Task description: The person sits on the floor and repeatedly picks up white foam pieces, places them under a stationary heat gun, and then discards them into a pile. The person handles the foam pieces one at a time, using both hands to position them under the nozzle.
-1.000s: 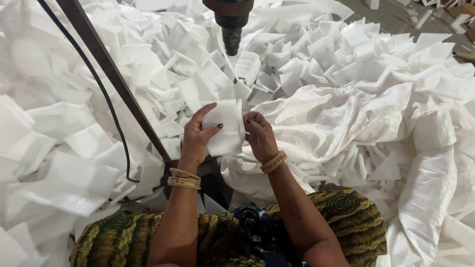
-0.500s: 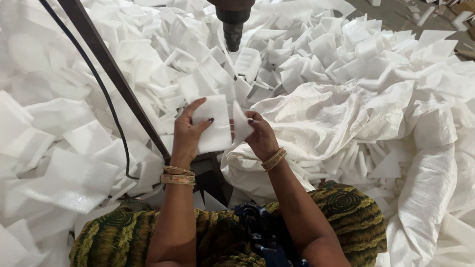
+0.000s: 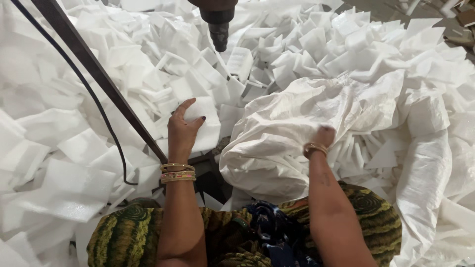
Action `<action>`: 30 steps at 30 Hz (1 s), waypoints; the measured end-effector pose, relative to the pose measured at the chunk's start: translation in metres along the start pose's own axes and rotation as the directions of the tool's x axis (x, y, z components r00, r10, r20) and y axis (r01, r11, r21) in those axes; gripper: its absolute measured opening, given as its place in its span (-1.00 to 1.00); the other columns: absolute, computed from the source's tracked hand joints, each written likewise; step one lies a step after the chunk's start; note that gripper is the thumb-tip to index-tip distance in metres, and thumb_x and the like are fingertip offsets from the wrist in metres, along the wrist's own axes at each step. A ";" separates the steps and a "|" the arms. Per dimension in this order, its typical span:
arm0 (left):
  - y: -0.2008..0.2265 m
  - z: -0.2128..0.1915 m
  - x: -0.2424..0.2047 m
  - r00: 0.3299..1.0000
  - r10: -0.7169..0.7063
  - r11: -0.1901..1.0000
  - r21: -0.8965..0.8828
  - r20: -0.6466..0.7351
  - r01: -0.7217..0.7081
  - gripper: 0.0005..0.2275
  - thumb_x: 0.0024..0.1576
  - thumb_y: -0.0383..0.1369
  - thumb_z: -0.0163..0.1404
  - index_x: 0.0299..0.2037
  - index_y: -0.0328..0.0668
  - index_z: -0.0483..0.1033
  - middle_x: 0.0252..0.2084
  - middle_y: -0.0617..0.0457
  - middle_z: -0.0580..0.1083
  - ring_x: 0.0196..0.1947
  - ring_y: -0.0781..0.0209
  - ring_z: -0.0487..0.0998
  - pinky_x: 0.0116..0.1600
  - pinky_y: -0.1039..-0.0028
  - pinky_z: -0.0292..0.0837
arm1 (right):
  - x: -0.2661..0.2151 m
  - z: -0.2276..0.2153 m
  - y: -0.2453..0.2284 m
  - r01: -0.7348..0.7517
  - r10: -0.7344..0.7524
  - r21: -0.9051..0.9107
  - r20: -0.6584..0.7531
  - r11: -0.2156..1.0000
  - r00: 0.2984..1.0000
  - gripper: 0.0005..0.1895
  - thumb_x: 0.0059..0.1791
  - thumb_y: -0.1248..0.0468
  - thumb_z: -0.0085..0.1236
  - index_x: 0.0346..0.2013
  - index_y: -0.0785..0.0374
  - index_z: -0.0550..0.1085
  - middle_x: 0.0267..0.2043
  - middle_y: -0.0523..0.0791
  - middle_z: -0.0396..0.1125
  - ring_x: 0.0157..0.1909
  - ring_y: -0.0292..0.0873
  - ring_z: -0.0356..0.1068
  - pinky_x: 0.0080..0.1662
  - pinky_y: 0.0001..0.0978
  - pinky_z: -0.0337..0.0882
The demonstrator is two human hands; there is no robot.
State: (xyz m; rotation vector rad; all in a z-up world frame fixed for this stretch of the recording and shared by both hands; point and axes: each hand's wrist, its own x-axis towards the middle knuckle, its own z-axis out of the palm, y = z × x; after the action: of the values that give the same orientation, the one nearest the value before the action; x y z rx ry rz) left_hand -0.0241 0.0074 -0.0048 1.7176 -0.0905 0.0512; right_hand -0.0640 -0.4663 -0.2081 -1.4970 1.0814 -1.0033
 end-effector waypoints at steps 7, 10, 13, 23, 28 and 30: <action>-0.012 0.013 0.003 0.933 0.357 0.930 0.109 -0.038 -0.351 -0.51 0.00 -0.54 0.25 0.19 -0.25 0.52 0.10 -0.15 0.55 -0.05 0.16 0.61 0.02 0.40 0.52 | -0.028 -0.066 0.059 -0.300 0.417 -0.558 0.092 0.773 0.904 -0.50 0.00 0.12 0.17 0.19 0.16 0.32 0.19 0.06 0.29 0.13 0.06 0.32 0.12 -0.11 0.38; -0.012 0.024 0.000 0.992 0.121 0.991 0.059 0.026 -0.122 -0.51 0.01 -0.49 0.20 0.21 -0.16 0.50 -0.02 -0.08 0.60 -0.14 0.23 0.63 -0.01 0.45 0.54 | -0.042 -0.057 0.063 -0.174 0.471 -0.735 0.218 0.656 0.855 -0.33 -0.03 0.03 0.23 0.31 0.08 0.24 0.31 0.07 0.21 0.24 0.10 0.27 0.20 -0.07 0.34; -0.009 0.036 -0.003 0.990 0.131 0.989 0.067 0.047 -0.134 -0.51 0.00 -0.51 0.21 0.20 -0.18 0.50 -0.02 -0.07 0.60 -0.19 0.21 0.61 -0.06 0.42 0.52 | -0.049 -0.039 0.064 -0.060 0.442 -0.773 0.295 0.632 0.847 -0.16 -0.05 -0.05 0.28 0.44 0.00 0.16 0.43 0.07 0.13 0.36 0.14 0.21 0.28 -0.04 0.30; -0.022 0.093 -0.014 0.858 -0.140 0.952 0.307 0.494 -0.021 -0.51 -0.01 -0.38 0.21 0.20 0.16 0.52 -0.05 -0.12 0.59 -0.16 0.07 0.64 -0.01 0.32 0.56 | -0.052 -0.032 0.080 0.241 0.352 -0.851 0.428 0.466 0.832 -0.14 -0.16 -0.06 0.39 0.32 0.20 0.30 0.37 0.04 0.22 0.33 0.16 0.28 0.29 -0.04 0.31; -0.028 0.116 -0.025 0.759 -0.218 0.903 0.422 0.614 -0.083 -0.49 -0.03 -0.33 0.21 0.20 0.18 0.51 0.09 -0.17 0.55 0.05 -0.02 0.58 0.16 0.23 0.46 | -0.060 -0.045 0.067 0.067 0.437 -0.872 0.307 0.484 0.845 -0.28 -0.08 -0.09 0.25 0.31 0.08 0.36 0.34 0.05 0.31 0.33 0.14 0.30 0.32 -0.08 0.32; -0.032 0.119 -0.025 0.754 -0.215 0.908 0.410 0.620 -0.079 -0.49 -0.04 -0.35 0.22 0.19 0.16 0.52 0.10 -0.14 0.56 0.04 -0.01 0.59 0.16 0.23 0.45 | -0.066 -0.050 0.052 -0.397 0.467 -0.563 -0.022 0.725 0.884 -0.37 0.00 -0.07 0.15 0.28 0.14 0.35 0.32 0.06 0.28 0.28 0.17 0.32 0.27 -0.03 0.32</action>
State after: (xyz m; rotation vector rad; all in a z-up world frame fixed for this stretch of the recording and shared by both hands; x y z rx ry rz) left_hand -0.0481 -0.1053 -0.0561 2.0961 -0.5778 -0.6487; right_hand -0.1360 -0.4210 -0.2560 -1.6078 1.6328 -0.2559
